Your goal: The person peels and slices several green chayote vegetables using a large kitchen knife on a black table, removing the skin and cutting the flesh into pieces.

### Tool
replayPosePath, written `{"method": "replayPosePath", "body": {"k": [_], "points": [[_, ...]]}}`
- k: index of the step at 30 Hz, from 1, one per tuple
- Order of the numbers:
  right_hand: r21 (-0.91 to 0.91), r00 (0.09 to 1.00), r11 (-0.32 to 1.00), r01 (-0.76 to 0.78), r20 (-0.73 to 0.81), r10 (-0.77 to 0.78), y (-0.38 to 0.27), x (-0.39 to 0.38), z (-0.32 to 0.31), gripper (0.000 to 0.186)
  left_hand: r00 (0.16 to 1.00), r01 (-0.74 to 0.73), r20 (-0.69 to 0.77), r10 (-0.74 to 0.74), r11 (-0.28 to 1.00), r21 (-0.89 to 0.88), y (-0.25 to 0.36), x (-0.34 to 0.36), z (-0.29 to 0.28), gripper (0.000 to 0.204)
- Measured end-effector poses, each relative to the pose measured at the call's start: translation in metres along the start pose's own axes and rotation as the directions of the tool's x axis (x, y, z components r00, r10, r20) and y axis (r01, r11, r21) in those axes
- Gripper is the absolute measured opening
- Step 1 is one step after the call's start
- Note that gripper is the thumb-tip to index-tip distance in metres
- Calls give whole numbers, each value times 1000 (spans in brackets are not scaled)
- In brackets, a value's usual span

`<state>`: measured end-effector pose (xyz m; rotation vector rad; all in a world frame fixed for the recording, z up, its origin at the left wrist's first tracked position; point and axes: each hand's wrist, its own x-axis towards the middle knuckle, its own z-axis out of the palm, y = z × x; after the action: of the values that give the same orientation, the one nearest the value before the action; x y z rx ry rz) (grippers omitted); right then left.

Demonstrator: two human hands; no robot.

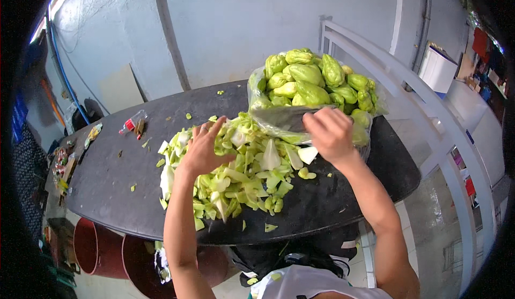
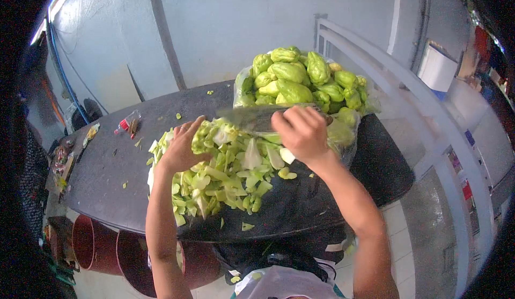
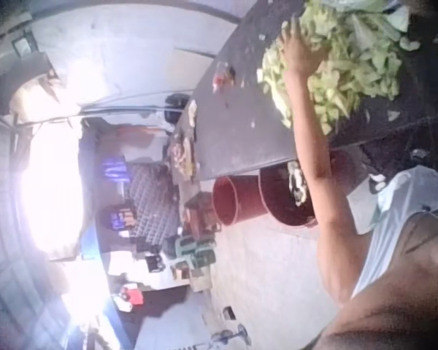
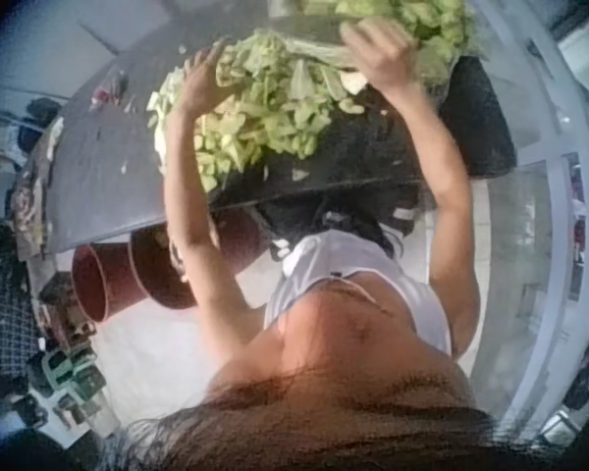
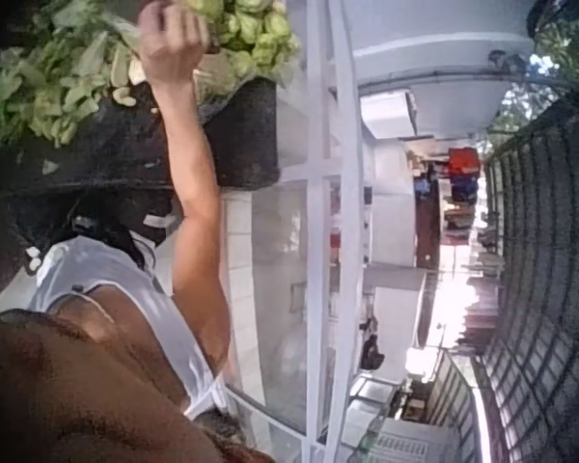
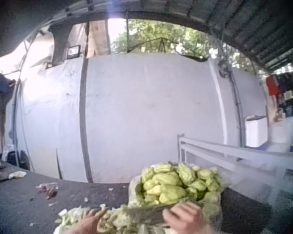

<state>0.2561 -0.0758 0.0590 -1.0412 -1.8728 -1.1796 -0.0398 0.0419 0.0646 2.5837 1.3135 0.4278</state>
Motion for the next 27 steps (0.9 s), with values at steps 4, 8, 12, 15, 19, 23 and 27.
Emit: {"method": "replayPosePath", "body": {"k": [4, 8, 12, 15, 19, 23, 27], "points": [[402, 786, 783, -475, -207, 583, 15, 20, -17, 10, 979, -105, -189, 82, 988, -116, -3, 32, 17, 75], [799, 499, 390, -458, -131, 857, 34, 20, -16, 19, 847, -412, -435, 305, 895, -174, 39, 79, 42, 41], [798, 461, 323, -509, -64, 885, 46, -11, -2, 15, 824, -510, -401, 401, 832, -216, 74, 142, 64, 33], [836, 406, 240, -493, -23, 913, 47, -21, -4, 12, 938, -299, -167, 305, 952, 58, 74, 187, 75, 35], [807, 375, 251, -534, -40, 926, 55, -31, -5, 12, 946, -151, 322, 38, 931, 334, 81, 228, 73, 47], [784, 366, 253, -567, -34, 930, 59, -34, -8, 13, 877, -167, 475, -69, 884, 437, 89, 248, 71, 62], [808, 346, 204, -552, -1, 938, 57, -32, -9, 13, 834, -142, 532, -143, 877, 459, 81, 256, 71, 69]]}}
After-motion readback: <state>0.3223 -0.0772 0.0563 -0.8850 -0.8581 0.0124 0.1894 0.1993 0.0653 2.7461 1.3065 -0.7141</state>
